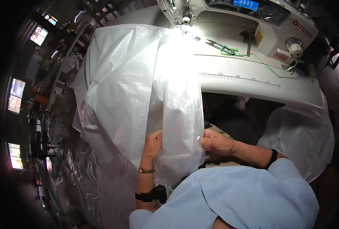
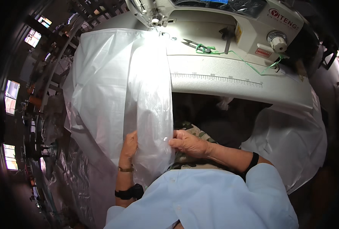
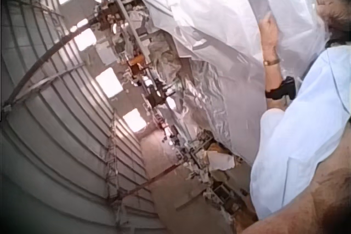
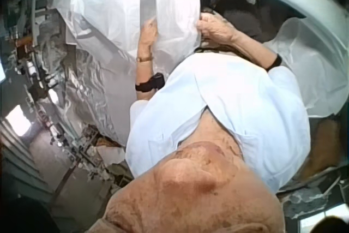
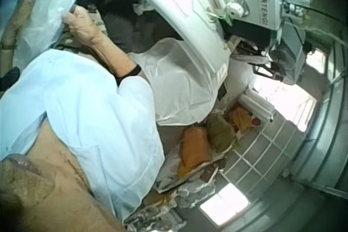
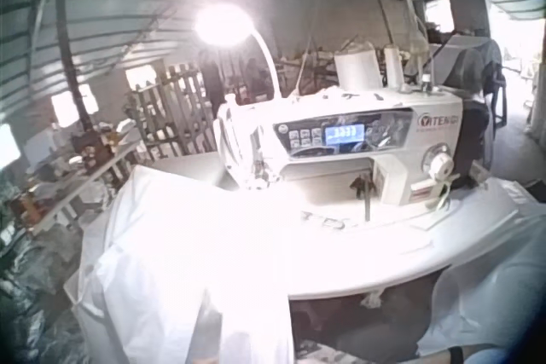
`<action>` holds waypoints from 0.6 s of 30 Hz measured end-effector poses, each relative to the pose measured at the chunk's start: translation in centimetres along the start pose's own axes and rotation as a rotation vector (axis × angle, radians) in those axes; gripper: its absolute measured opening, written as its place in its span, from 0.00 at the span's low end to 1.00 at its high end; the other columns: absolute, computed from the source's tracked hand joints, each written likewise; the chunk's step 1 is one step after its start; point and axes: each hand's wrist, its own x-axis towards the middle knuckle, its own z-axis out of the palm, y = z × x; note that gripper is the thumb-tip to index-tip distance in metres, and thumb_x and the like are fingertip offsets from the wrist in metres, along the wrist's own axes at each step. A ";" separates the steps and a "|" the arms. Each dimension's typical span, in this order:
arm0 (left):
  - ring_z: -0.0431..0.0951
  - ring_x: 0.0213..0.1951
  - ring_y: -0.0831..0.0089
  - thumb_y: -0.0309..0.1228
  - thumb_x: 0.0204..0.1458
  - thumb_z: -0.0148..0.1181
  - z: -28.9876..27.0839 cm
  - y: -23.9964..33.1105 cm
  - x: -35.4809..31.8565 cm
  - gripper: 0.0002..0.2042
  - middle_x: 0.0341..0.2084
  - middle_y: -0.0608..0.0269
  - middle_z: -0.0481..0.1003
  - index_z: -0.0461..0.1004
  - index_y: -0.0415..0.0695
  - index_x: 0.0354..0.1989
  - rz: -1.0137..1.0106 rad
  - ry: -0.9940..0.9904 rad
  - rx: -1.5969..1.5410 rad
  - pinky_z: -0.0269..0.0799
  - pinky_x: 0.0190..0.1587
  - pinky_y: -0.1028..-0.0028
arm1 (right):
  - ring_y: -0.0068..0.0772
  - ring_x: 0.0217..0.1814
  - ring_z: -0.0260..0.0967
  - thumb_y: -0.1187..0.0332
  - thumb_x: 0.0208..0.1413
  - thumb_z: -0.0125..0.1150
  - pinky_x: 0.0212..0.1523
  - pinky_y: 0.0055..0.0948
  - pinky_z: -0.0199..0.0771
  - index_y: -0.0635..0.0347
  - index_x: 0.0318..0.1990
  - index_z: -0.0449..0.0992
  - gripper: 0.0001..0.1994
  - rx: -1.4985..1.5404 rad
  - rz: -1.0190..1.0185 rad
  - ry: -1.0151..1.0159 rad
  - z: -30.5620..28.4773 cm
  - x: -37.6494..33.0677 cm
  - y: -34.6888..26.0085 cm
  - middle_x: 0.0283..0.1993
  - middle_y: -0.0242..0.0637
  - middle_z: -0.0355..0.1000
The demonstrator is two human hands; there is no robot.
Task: Sewing pieces of white plastic sheeting together using an industrial sewing machine.
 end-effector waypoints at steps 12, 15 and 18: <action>0.75 0.36 0.78 0.29 0.61 0.56 -8.0 -1.0 -3.9 0.09 0.35 0.66 0.76 0.74 0.37 0.44 0.155 0.740 -0.786 0.72 0.38 0.79 | 0.20 0.50 0.71 0.63 0.63 0.58 0.54 0.23 0.70 0.64 0.49 0.76 0.14 -0.191 -0.023 0.056 1.6 1.6 -0.2 0.49 0.31 0.76; 0.77 0.38 0.75 0.30 0.62 0.53 -13.0 0.3 -3.1 0.12 0.43 0.61 0.78 0.75 0.39 0.49 0.169 0.938 -0.471 0.75 0.38 0.72 | 0.20 0.51 0.70 0.66 0.62 0.59 0.55 0.23 0.69 0.65 0.50 0.76 0.14 -0.088 -0.058 0.036 1.3 1.3 -0.2 0.50 0.31 0.76; 0.77 0.40 0.69 0.28 0.60 0.53 -18.0 1.5 -4.0 0.12 0.43 0.58 0.77 0.75 0.38 0.49 0.143 1.102 0.186 0.75 0.41 0.70 | 0.21 0.52 0.70 0.68 0.62 0.58 0.57 0.24 0.68 0.66 0.53 0.74 0.15 -0.038 -0.049 -0.038 1.9 0.4 -0.6 0.52 0.34 0.75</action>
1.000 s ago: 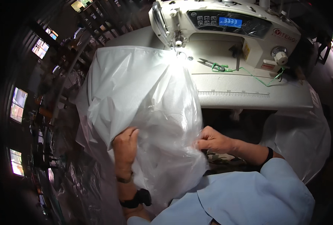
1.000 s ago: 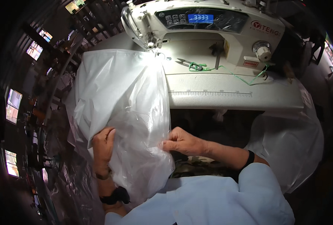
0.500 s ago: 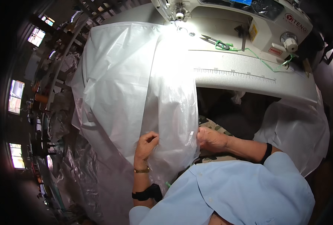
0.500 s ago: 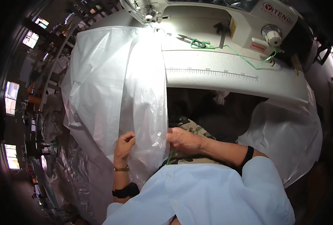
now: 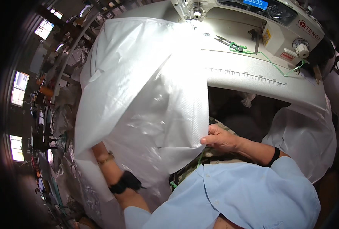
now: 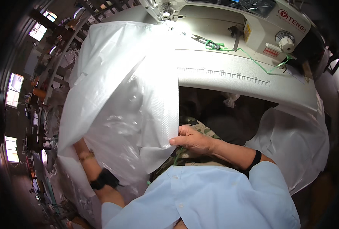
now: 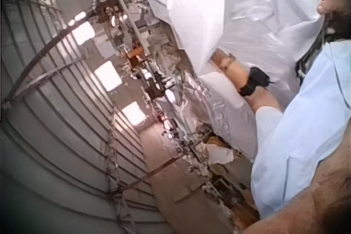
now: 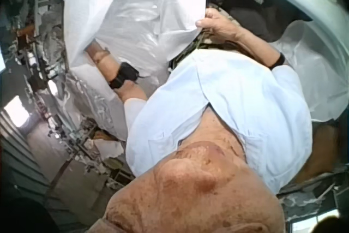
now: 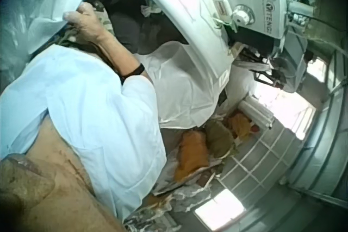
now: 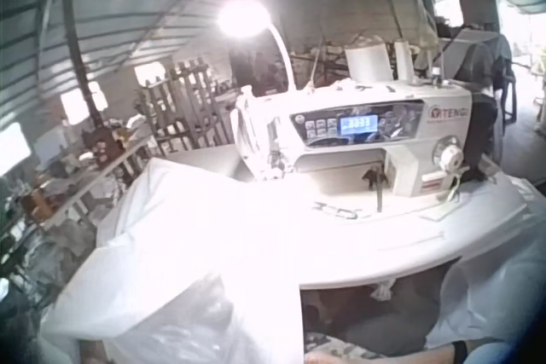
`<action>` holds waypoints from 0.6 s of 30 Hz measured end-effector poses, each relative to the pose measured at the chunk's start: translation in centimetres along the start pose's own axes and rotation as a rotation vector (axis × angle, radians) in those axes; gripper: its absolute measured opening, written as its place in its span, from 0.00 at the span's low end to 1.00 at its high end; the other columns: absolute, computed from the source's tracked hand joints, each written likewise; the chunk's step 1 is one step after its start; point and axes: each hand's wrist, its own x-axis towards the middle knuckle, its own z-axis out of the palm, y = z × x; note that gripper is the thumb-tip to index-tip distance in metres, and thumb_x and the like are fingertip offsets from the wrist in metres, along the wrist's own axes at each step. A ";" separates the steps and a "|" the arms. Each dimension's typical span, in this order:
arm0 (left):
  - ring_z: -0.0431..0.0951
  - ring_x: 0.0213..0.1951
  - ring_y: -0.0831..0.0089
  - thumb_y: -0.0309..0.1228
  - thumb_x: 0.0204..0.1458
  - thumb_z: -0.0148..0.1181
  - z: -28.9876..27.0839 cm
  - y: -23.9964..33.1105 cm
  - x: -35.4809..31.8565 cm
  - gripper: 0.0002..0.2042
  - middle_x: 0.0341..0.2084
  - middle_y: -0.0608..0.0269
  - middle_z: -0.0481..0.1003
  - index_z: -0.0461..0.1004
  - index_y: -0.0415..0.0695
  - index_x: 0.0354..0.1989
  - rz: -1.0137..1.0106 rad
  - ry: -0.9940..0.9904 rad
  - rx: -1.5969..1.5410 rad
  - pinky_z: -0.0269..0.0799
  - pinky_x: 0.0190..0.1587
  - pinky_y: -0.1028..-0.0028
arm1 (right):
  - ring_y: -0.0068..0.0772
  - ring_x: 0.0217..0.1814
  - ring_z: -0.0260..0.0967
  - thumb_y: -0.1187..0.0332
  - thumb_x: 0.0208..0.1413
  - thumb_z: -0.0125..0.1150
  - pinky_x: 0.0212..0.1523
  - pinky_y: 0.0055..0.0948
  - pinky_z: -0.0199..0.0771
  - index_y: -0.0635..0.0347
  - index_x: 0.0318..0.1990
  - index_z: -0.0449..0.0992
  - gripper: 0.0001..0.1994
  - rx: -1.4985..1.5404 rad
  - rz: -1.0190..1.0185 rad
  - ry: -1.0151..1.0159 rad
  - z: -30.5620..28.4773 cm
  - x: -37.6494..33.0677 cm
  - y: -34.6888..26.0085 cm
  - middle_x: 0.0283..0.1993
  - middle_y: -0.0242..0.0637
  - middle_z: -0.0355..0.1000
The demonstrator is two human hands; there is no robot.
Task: Sewing pieces of white plastic sheeting together using an industrial sewing machine.
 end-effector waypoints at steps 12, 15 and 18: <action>0.77 0.41 0.49 0.20 0.56 0.50 4.0 14.3 -15.3 0.10 0.40 0.44 0.76 0.75 0.33 0.44 0.775 -0.804 0.126 0.71 0.46 0.60 | 0.17 0.48 0.69 0.64 0.62 0.61 0.50 0.21 0.70 0.64 0.52 0.73 0.16 -0.151 -0.012 0.090 0.0 1.6 -0.5 0.48 0.29 0.74; 0.76 0.37 0.46 0.28 0.58 0.49 10.1 8.7 -15.6 0.12 0.35 0.43 0.76 0.73 0.34 0.45 0.520 -0.841 0.192 0.72 0.41 0.60 | 0.16 0.49 0.67 0.65 0.62 0.60 0.51 0.22 0.68 0.64 0.51 0.75 0.15 -0.188 -0.035 0.067 1.0 1.0 -1.0 0.47 0.28 0.74; 0.76 0.41 0.48 0.30 0.62 0.47 16.1 -2.7 -14.7 0.12 0.40 0.47 0.76 0.72 0.36 0.47 0.428 -0.750 0.169 0.71 0.45 0.60 | 0.20 0.52 0.68 0.67 0.61 0.60 0.56 0.25 0.67 0.65 0.54 0.73 0.17 0.016 -0.053 0.015 1.3 -0.4 -1.1 0.50 0.32 0.74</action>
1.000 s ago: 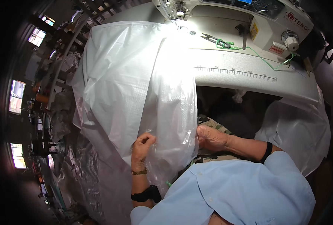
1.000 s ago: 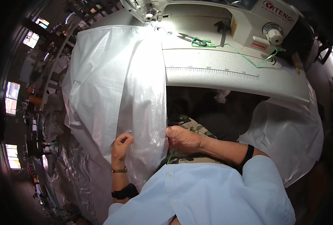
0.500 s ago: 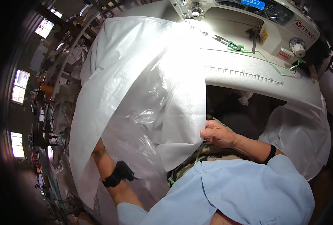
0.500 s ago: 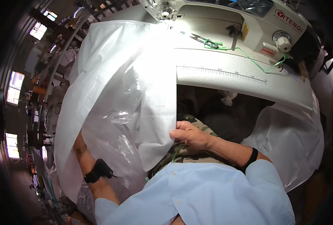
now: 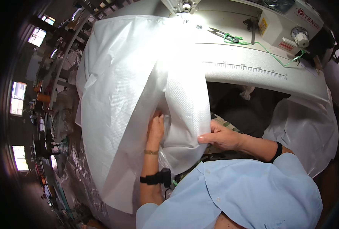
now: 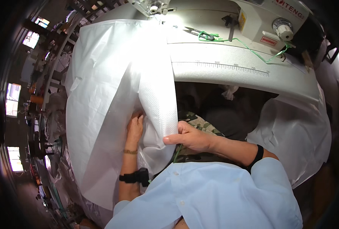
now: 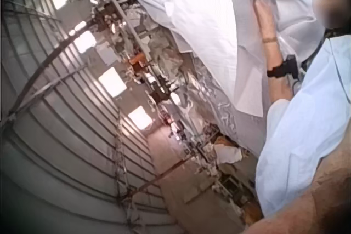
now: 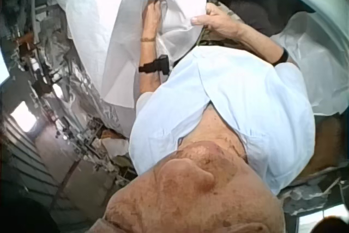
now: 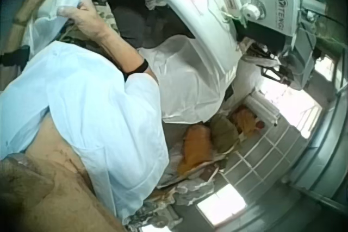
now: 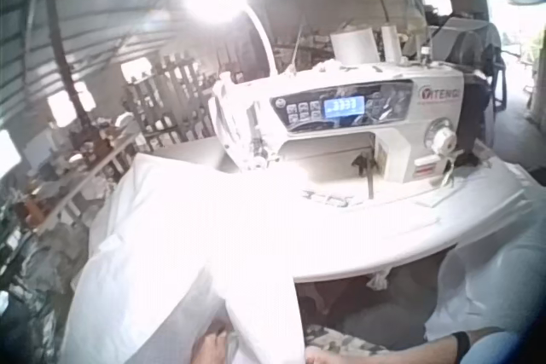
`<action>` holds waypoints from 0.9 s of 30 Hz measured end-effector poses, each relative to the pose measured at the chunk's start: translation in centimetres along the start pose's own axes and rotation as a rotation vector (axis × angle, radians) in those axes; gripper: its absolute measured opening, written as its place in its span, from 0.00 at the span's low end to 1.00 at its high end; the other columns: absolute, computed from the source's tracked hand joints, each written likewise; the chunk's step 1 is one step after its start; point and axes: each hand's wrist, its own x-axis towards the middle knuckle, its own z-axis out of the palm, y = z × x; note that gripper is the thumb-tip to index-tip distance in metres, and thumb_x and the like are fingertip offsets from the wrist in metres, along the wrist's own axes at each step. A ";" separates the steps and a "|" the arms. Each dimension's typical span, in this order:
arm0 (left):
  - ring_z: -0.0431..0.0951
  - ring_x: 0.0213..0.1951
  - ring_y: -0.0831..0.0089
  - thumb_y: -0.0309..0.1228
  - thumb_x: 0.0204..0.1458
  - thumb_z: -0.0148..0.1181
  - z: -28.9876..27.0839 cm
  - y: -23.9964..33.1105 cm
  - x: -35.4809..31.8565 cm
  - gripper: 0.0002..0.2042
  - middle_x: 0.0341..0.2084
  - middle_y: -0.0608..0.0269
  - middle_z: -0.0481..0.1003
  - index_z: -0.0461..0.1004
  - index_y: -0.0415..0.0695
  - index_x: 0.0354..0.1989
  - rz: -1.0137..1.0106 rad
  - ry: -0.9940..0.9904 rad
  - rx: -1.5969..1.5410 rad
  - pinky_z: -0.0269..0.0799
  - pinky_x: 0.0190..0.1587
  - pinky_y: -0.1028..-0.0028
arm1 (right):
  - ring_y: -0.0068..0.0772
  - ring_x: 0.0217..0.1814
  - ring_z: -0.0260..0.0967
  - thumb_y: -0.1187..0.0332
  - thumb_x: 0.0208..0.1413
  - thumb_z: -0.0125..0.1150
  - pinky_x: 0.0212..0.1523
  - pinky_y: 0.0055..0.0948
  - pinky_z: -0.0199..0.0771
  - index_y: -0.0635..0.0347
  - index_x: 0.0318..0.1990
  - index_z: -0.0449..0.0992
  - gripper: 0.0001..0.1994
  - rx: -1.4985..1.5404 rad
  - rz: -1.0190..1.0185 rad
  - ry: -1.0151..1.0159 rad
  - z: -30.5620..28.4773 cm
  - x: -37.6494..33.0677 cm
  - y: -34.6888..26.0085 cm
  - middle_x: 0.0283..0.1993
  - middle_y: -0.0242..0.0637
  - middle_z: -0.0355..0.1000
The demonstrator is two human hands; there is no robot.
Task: Sewing pieces of white plastic sheeting together using an industrial sewing machine.
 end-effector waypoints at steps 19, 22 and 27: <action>0.75 0.42 0.57 0.30 0.61 0.47 -26.3 -26.3 -5.5 0.11 0.43 0.54 0.76 0.72 0.37 0.46 -0.190 -0.137 0.937 0.70 0.46 0.61 | 0.22 0.51 0.67 0.58 0.59 0.61 0.52 0.22 0.66 0.70 0.50 0.76 0.21 -0.252 0.105 0.011 -5.6 3.4 4.5 0.49 0.38 0.73; 0.75 0.42 0.58 0.30 0.61 0.47 -20.5 -27.8 -7.0 0.11 0.43 0.55 0.76 0.72 0.37 0.45 0.104 -0.268 1.219 0.70 0.46 0.61 | 0.24 0.42 0.69 0.57 0.59 0.61 0.44 0.26 0.70 0.70 0.45 0.76 0.20 -0.274 0.077 0.162 -8.5 5.4 7.7 0.41 0.37 0.75; 0.77 0.35 0.63 0.27 0.59 0.50 -9.2 -21.1 -7.4 0.09 0.35 0.59 0.77 0.73 0.39 0.44 0.222 -0.281 0.900 0.72 0.42 0.69 | 0.23 0.30 0.66 0.58 0.57 0.60 0.32 0.30 0.66 0.69 0.34 0.76 0.17 -0.842 0.057 0.081 -4.1 2.9 1.1 0.27 0.38 0.73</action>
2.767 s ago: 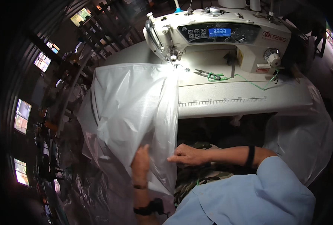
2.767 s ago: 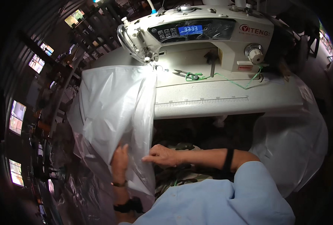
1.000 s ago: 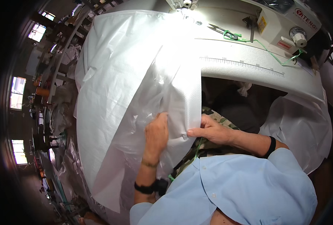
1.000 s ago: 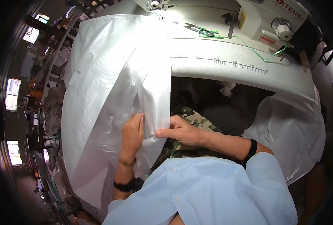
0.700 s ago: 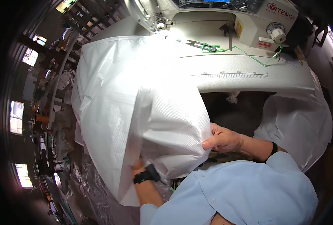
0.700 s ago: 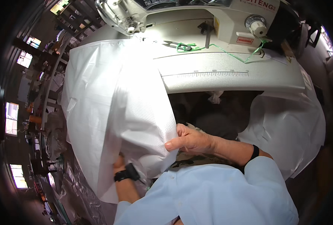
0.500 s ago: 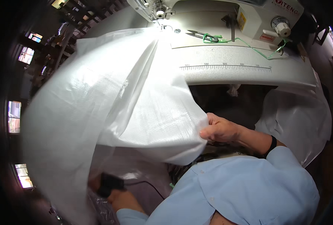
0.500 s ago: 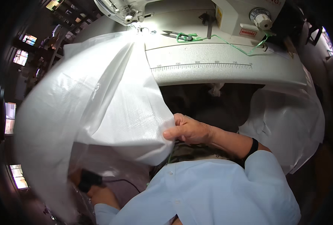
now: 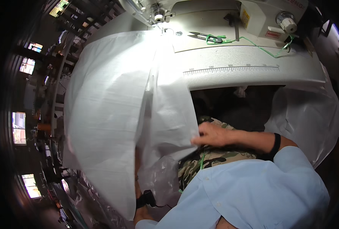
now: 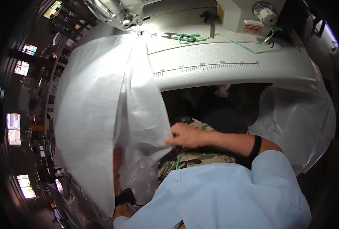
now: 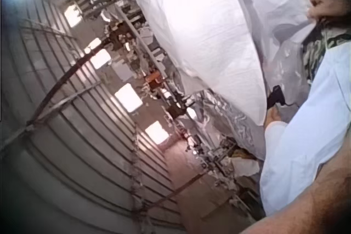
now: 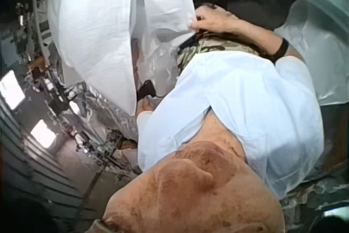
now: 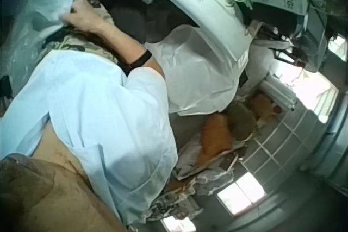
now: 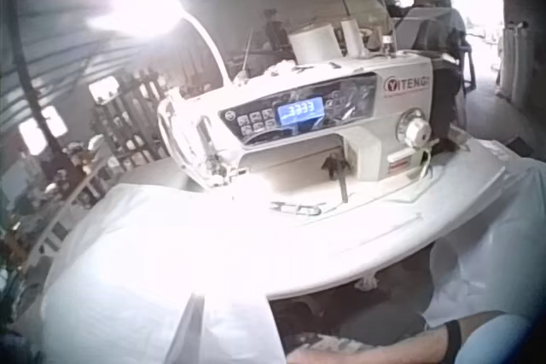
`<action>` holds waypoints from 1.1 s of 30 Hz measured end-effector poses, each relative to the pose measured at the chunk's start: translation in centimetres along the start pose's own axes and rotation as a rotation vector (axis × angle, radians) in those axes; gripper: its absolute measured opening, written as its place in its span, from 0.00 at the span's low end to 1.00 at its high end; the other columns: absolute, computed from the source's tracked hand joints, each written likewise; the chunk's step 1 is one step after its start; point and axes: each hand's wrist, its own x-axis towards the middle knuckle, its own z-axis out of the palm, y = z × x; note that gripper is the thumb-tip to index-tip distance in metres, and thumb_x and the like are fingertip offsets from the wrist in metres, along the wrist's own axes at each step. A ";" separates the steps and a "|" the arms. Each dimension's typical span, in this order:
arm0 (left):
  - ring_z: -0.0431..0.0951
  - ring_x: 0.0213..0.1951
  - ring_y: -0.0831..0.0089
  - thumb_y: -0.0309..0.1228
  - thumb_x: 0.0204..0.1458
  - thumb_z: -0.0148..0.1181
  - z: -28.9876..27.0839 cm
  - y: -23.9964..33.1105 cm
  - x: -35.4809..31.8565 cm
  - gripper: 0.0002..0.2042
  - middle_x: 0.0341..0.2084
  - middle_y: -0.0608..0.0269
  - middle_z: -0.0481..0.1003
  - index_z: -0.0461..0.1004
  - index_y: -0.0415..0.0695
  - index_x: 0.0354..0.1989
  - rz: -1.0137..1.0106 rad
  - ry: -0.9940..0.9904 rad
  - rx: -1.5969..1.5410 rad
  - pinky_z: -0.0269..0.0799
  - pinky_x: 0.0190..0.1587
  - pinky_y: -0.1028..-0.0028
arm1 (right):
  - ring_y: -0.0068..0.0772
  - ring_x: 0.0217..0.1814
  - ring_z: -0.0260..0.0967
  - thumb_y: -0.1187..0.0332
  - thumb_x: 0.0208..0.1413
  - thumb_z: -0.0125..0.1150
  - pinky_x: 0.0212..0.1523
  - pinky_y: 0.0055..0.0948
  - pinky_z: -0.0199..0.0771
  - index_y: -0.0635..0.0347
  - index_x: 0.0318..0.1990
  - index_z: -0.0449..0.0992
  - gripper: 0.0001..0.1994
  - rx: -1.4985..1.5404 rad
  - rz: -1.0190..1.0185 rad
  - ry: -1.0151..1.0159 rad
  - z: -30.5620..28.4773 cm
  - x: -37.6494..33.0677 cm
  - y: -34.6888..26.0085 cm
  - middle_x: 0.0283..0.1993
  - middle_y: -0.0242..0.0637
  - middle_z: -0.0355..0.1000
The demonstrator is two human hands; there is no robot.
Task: Sewing pieces of white plastic sheeting together using an industrial sewing machine.
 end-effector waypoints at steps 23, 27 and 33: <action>0.69 0.18 0.86 0.30 0.64 0.51 -33.5 10.8 14.0 0.13 0.36 0.58 0.79 0.72 0.34 0.50 -0.151 0.524 -1.632 0.61 0.16 0.86 | 0.27 0.36 0.73 0.61 0.54 0.62 0.39 0.32 0.72 0.71 0.45 0.74 0.19 0.364 -0.017 0.411 2.3 12.8 -6.8 0.33 0.42 0.76; 0.69 0.20 0.85 0.31 0.63 0.54 -32.9 9.1 13.9 0.12 0.34 0.59 0.79 0.75 0.35 0.47 -0.197 0.403 -1.442 0.64 0.20 0.84 | 0.24 0.36 0.71 0.65 0.57 0.61 0.41 0.28 0.72 0.64 0.36 0.79 0.10 0.572 -0.269 0.161 3.8 9.9 -6.1 0.33 0.35 0.77; 0.73 0.23 0.82 0.34 0.62 0.56 -32.0 11.0 10.5 0.13 0.31 0.60 0.80 0.76 0.35 0.44 -0.125 0.097 -1.450 0.69 0.25 0.82 | 0.25 0.41 0.73 0.59 0.63 0.56 0.51 0.28 0.68 0.60 0.42 0.73 0.13 0.607 -0.125 -0.245 2.5 -0.2 -7.1 0.34 0.36 0.78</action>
